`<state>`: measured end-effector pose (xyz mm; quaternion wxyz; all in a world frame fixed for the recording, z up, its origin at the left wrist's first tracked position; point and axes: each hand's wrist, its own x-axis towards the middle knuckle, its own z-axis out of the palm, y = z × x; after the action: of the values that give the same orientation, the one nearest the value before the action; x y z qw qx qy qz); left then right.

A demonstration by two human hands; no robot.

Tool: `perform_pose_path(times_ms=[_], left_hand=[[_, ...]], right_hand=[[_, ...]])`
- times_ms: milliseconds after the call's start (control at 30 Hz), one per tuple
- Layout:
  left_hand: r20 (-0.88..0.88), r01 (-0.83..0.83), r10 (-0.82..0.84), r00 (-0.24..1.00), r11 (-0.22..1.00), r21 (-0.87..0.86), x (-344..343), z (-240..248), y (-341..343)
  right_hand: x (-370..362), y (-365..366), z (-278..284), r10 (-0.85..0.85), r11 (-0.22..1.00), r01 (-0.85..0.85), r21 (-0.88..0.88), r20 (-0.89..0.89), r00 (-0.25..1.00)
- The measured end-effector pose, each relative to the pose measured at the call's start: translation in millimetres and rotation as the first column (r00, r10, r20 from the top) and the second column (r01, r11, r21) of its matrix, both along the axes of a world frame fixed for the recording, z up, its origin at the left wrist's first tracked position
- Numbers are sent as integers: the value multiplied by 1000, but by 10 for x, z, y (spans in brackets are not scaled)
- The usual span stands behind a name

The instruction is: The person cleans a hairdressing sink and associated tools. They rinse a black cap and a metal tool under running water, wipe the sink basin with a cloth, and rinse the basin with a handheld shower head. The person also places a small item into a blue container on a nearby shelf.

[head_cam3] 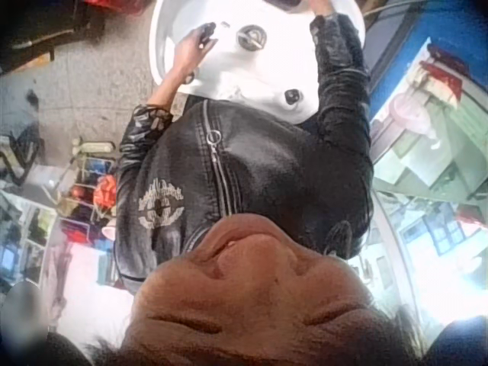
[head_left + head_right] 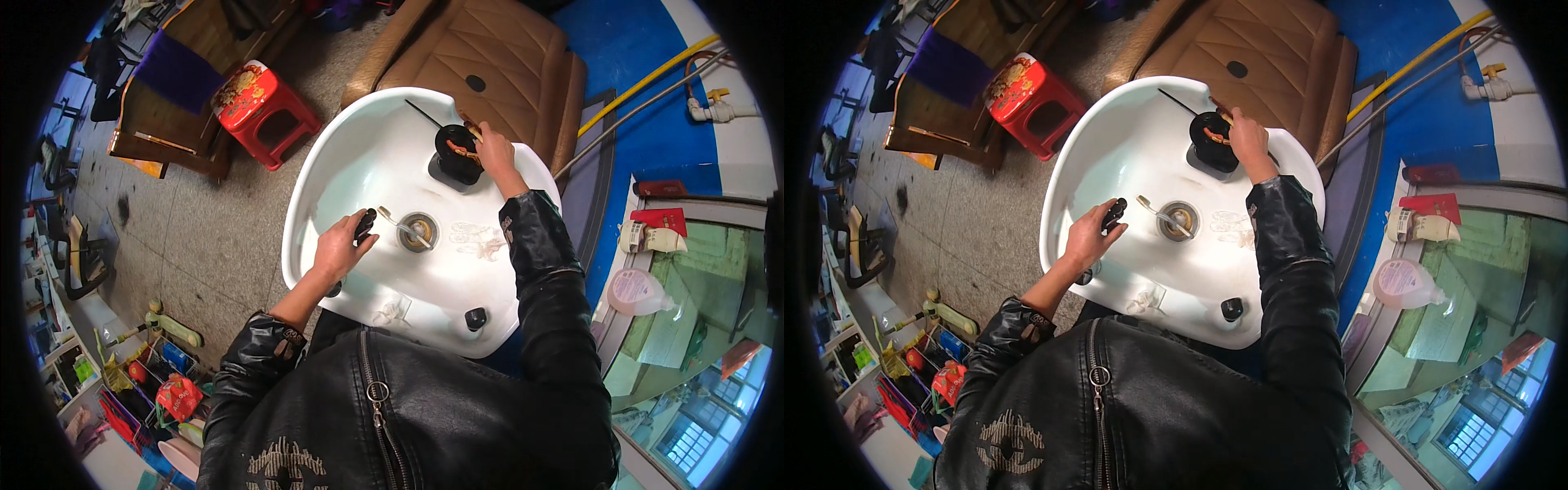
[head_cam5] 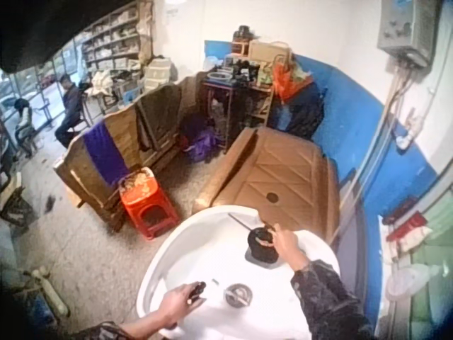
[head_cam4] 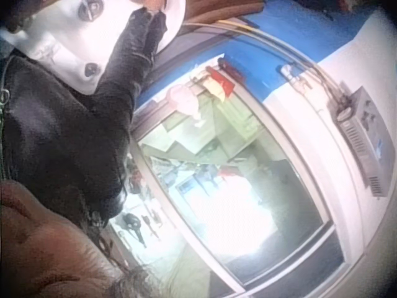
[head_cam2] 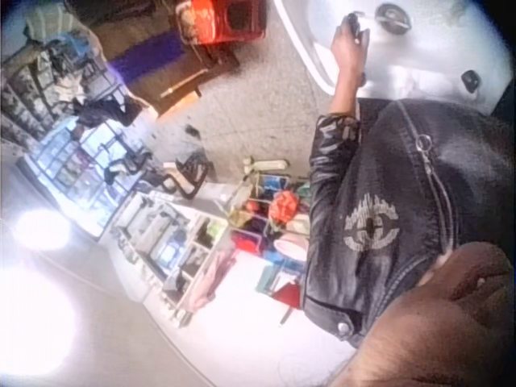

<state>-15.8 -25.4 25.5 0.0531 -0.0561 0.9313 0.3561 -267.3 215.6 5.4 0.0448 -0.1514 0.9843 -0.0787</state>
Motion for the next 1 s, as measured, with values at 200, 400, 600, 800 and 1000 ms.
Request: perform_pose_path(times_ms=[200, 400, 600, 800, 1000], left_hand=[[17, 2, -2, 1000, 1000, 0, -15, -10, 2], [68, -10, 10, 998, 1000, -6, -7, 24, -8], [110, -15, 14, 994, 1000, 11, -22, 24, -19], [-8, -41, 41, 999, 999, 22, -32, 14, -10], [247, -357, 258, 934, 687, 633, -269, -92, 31]], right_hand=[[-29, -79, -579, 172, 985, -172, 0, -40, 984], [45, -201, -723, 196, 968, -161, 195, -181, 964], [-48, -90, -604, 270, 930, -210, 302, -171, 948], [-25, 134, 23, 9, 999, -7, -31, 61, 998], [456, 123, 201, 218, 405, 676, -616, 783, 583]])
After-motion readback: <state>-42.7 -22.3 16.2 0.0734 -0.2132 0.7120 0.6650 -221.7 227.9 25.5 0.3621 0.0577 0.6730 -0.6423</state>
